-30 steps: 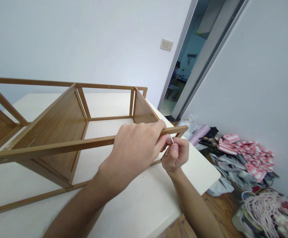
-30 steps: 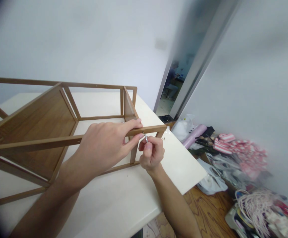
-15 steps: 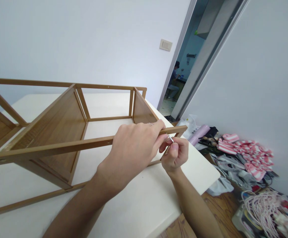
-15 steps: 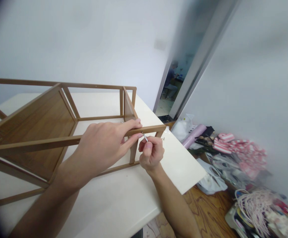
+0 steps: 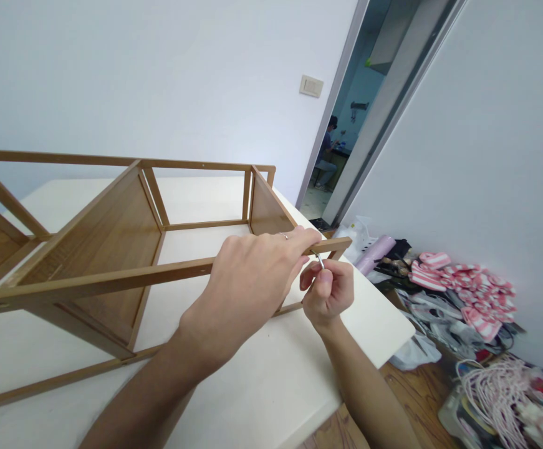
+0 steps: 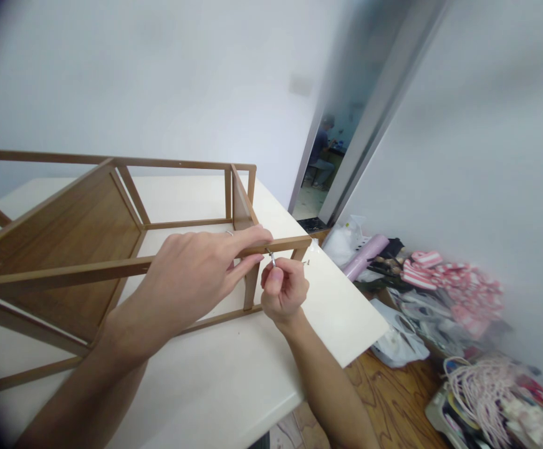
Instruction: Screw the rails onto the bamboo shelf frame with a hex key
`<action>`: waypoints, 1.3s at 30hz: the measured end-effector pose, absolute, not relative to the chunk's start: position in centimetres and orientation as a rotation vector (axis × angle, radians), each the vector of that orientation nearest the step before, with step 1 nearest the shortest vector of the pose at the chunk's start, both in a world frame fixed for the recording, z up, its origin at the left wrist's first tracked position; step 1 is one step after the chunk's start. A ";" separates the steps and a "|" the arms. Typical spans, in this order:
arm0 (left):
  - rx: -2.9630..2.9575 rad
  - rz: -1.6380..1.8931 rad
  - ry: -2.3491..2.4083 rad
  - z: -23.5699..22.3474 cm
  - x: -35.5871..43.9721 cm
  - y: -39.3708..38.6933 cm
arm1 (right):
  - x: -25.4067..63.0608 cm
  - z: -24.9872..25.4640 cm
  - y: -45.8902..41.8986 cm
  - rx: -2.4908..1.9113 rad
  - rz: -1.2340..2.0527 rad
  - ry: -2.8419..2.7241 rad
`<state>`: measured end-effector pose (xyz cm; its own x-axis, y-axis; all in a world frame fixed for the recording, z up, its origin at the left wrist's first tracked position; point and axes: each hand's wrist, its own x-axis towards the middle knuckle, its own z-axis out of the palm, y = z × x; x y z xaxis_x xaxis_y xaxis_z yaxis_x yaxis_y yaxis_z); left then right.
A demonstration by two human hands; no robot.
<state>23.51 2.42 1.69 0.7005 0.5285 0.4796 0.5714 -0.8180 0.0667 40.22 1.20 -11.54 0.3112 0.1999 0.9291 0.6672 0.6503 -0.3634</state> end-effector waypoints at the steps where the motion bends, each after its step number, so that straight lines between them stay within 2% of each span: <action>1: -2.833 -0.765 -0.876 1.7 23.5 2.4 | 40.2 -11.5 1.2 -0.851 -0.362 -1.249; 7: -2.792 -0.865 -0.672 1.4 23.8 2.9 | 40.3 -11.6 1.2 -0.856 -0.351 -1.247; 16: -2.782 -0.880 -0.772 1.1 24.2 3.0 | 40.1 -11.5 1.0 -0.839 -0.330 -1.253; 26: -2.826 -0.846 -0.612 1.3 24.0 3.3 | 40.0 -11.4 1.1 -0.832 -0.347 -1.247; 39: -2.811 -0.927 -0.679 0.9 24.2 3.4 | 40.4 -11.8 0.7 -0.902 -0.396 -1.209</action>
<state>24.18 3.41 0.89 0.7142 0.3810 0.5872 0.4448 -0.8947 0.0395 40.41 0.71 -11.84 0.3422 0.1892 0.9204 0.6976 0.6051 -0.3837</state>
